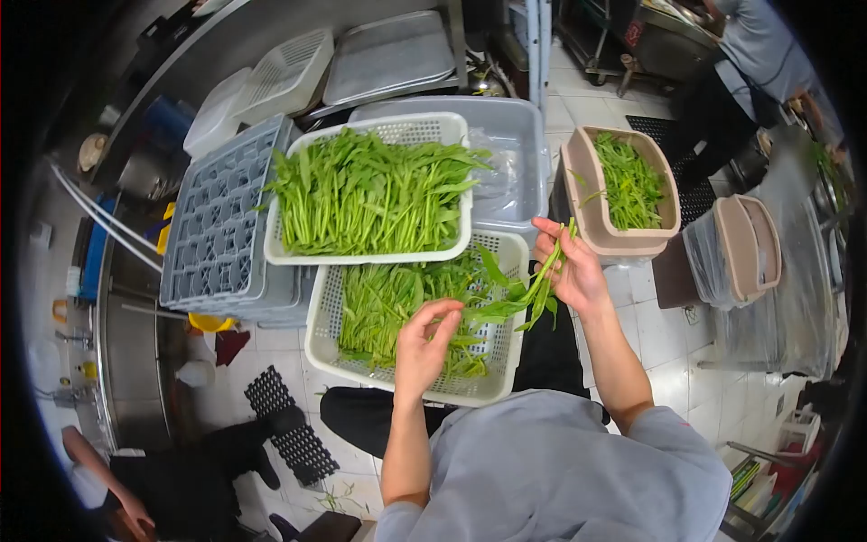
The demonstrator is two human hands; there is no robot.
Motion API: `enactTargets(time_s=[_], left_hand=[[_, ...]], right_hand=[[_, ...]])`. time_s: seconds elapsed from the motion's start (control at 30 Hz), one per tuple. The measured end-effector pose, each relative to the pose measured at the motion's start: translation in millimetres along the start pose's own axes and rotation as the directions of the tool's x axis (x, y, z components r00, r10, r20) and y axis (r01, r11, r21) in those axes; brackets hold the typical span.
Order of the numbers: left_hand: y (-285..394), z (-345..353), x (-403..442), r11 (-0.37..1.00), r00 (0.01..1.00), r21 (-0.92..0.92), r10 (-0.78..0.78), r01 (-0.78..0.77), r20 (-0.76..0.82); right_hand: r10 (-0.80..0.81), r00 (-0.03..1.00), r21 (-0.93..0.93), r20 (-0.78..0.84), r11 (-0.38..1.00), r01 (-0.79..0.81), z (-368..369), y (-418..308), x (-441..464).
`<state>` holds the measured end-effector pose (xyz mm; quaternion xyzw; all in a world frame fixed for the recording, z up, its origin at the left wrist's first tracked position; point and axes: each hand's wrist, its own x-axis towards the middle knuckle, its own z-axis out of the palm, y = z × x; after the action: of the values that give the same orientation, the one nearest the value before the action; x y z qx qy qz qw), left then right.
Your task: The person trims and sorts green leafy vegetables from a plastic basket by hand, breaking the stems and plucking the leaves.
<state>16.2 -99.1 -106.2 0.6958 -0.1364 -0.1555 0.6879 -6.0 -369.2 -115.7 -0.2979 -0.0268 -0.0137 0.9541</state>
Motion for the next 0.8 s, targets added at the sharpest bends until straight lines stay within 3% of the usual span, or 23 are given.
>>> enactTargets(time_s=[0.17,0.27,0.37,0.5,0.57,0.63,0.67,0.7,0.73,0.77,0.8], left_hand=[[-13.1,-24.0,-13.0,0.999,0.997,-0.021,0.038,-0.039,-0.062],[-18.6,-39.6,-21.3,0.998,0.978,-0.005,-0.065,0.066,-0.2],[-17.3,-43.2,-29.4,0.992,0.969,-0.028,-0.124,0.121,-0.215],[-19.7,-36.1,-32.6,0.998,0.979,0.054,-0.027,0.039,-0.203],[-18.9,-34.4,-30.1,0.998,0.974,0.024,-0.057,0.064,-0.22],[-26.8,-40.1,-24.4,0.977,0.967,0.176,-0.07,0.116,-0.246],[-31.5,-43.2,-20.0,0.949,0.959,0.293,-0.03,0.116,-0.283],[-40.6,-49.0,-18.7,0.947,0.957,0.298,-0.033,0.122,-0.288],[-51.9,-56.6,-16.8,0.836,0.968,0.516,-0.065,0.186,-0.244],[-63.5,-62.1,-16.3,0.673,0.972,0.704,-0.109,0.226,-0.207],[-74.3,-62.7,-15.6,0.589,0.947,0.744,-0.243,0.316,-0.21]], right_hand=[[0.061,0.998,0.031,0.009,0.998,-0.062,8.3,18.9,7.3],[0.068,0.998,0.041,-0.004,0.997,-0.068,12.4,26.0,9.9],[0.084,0.996,0.025,-0.032,0.996,-0.083,17.4,29.8,10.6],[0.099,0.995,0.049,0.008,0.994,-0.099,18.5,34.1,12.3],[0.107,0.994,0.017,-0.028,0.994,-0.106,16.9,35.7,12.4],[0.121,0.991,-0.006,-0.065,0.993,-0.121,14.5,38.5,12.8],[0.076,0.995,-0.183,-0.07,0.979,-0.088,12.6,39.0,13.8],[0.029,0.997,-0.355,-0.064,0.934,-0.05,12.0,40.5,14.5],[0.004,0.996,-0.467,-0.085,0.883,-0.044,16.8,39.8,13.8],[0.008,0.996,-0.461,-0.086,0.886,-0.047,16.6,42.6,13.1],[-0.014,0.999,-0.53,-0.044,0.848,-0.012,15.7,45.0,12.9]])
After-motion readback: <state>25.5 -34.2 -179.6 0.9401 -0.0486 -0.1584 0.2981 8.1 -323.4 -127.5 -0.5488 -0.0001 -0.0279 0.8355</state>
